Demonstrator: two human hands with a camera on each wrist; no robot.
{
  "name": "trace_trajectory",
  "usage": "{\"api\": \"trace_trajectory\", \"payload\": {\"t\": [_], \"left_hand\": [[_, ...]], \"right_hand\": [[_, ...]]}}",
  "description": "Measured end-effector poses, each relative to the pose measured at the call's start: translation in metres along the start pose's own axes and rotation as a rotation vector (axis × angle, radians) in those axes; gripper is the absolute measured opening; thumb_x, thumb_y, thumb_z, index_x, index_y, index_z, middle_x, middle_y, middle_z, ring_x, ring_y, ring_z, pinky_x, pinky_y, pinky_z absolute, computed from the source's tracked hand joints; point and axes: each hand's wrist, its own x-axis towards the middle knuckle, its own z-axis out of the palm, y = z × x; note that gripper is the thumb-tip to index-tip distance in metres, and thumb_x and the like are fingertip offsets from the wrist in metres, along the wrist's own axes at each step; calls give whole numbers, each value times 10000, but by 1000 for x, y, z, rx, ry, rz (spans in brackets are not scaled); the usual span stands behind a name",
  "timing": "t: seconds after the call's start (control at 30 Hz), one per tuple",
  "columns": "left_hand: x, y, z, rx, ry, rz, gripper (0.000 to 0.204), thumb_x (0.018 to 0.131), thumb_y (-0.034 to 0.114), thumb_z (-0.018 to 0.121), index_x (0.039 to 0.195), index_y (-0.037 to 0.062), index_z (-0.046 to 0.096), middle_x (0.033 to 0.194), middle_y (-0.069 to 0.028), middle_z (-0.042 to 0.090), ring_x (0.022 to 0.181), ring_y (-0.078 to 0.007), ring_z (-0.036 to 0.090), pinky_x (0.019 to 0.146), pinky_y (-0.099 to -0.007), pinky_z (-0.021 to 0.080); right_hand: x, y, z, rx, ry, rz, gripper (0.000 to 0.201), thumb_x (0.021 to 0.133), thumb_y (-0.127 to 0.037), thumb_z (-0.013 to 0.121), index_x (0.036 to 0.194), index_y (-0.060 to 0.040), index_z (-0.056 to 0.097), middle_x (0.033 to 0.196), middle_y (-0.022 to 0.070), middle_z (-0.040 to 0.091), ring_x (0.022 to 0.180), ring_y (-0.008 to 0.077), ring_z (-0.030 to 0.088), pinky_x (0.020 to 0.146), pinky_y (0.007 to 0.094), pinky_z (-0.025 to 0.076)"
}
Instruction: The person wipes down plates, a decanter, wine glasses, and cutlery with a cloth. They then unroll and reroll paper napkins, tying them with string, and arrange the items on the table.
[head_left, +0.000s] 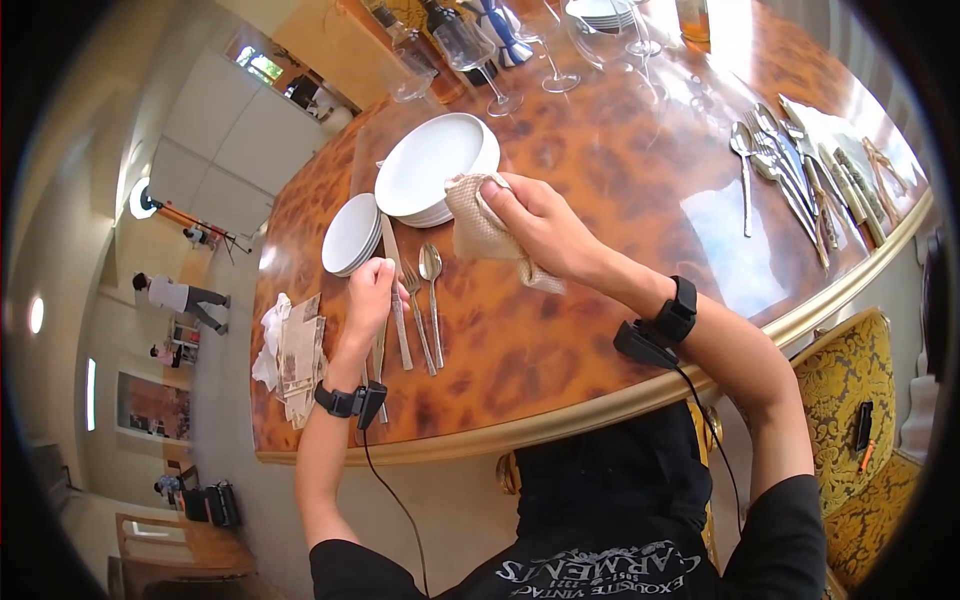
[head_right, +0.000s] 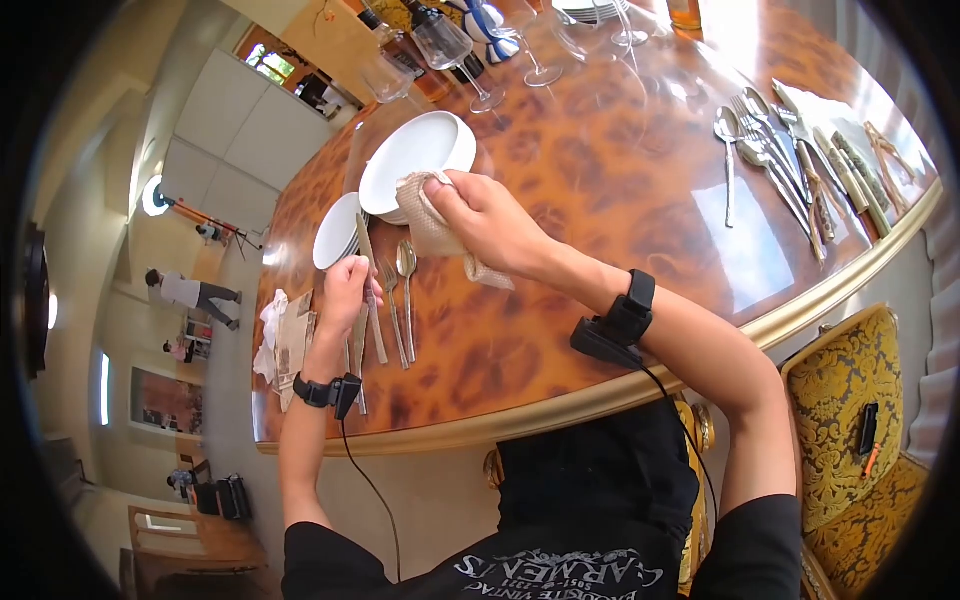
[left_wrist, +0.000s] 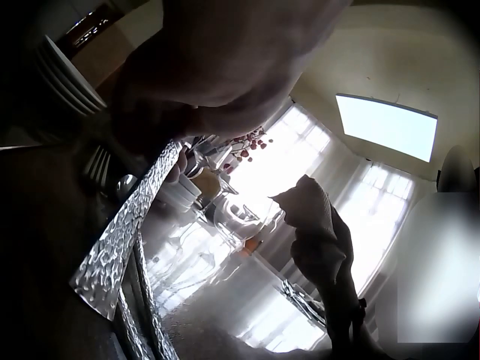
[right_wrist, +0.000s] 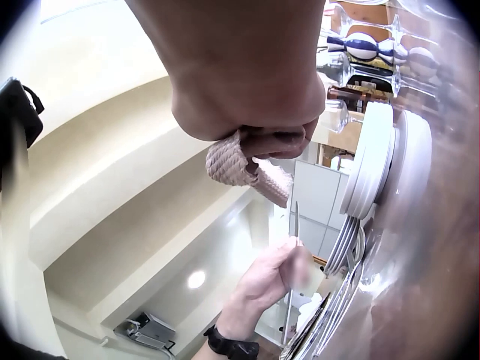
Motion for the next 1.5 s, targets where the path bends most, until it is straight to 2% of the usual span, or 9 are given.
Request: {"api": "trace_trajectory", "payload": {"t": [0.43,0.57,0.63,0.73,0.87,1.1,1.2,1.33,1.5], "left_hand": [[-5,-18,11,734,27,315,325,880,252,525,769,-40,616,701,-248,597,664,-417,614,608,-455,464],[-2,-23,0,591,-23,294,325,889,240,514,744,-40,593,662,-228,581,597,-358,599,585,-442,450],[3,-31,-5,492,-120,114,308,909,192,501,693,-18,569,598,-54,552,558,-120,515,529,-293,402],[-2,-23,2,340,-207,-33,294,922,182,491,691,14,560,609,17,515,553,-71,482,511,-245,359],[2,-24,9,377,-139,99,373,921,251,482,686,-37,505,566,-146,489,540,-213,522,549,-405,414],[-25,26,19,961,165,298,353,934,266,550,742,-28,588,589,-163,583,558,-248,594,545,-392,433],[-38,48,25,583,103,220,262,939,249,592,1000,-3,638,773,-157,662,695,-218,638,643,-346,489],[-57,80,80,-323,-287,439,646,932,157,633,1461,12,292,1312,-171,508,1078,-181,574,920,-342,474],[-36,107,97,-135,36,607,229,889,74,637,1095,-25,649,776,-68,675,753,-89,622,690,-289,515]], "right_hand": [[2,11,-3,85,-17,35,434,1028,-344,407,1101,35,606,901,78,652,823,133,586,769,317,485],[3,12,-3,68,9,12,434,1028,-346,405,1102,31,606,902,79,650,821,135,586,768,316,484],[1,10,-4,34,-27,45,435,1028,-348,406,1105,31,606,909,77,652,826,136,588,774,314,484],[1,10,-2,42,-46,66,435,1027,-349,409,1103,30,606,914,79,654,825,138,591,773,316,485],[2,12,-4,41,-36,72,434,1025,-348,415,1093,35,607,921,83,659,824,136,592,769,320,486],[3,19,-4,-27,8,24,458,1015,-363,408,1046,51,602,893,164,655,812,213,617,765,366,486],[1,12,-3,-76,-24,70,419,1016,-332,412,1112,38,583,971,164,660,889,212,620,796,372,482],[-9,3,7,146,-125,101,329,1001,-249,462,1213,-10,540,1059,100,622,965,165,568,839,338,469],[-13,-32,-18,-52,-320,87,277,972,-125,476,1227,-49,551,987,1,585,869,87,528,755,274,458]]}}
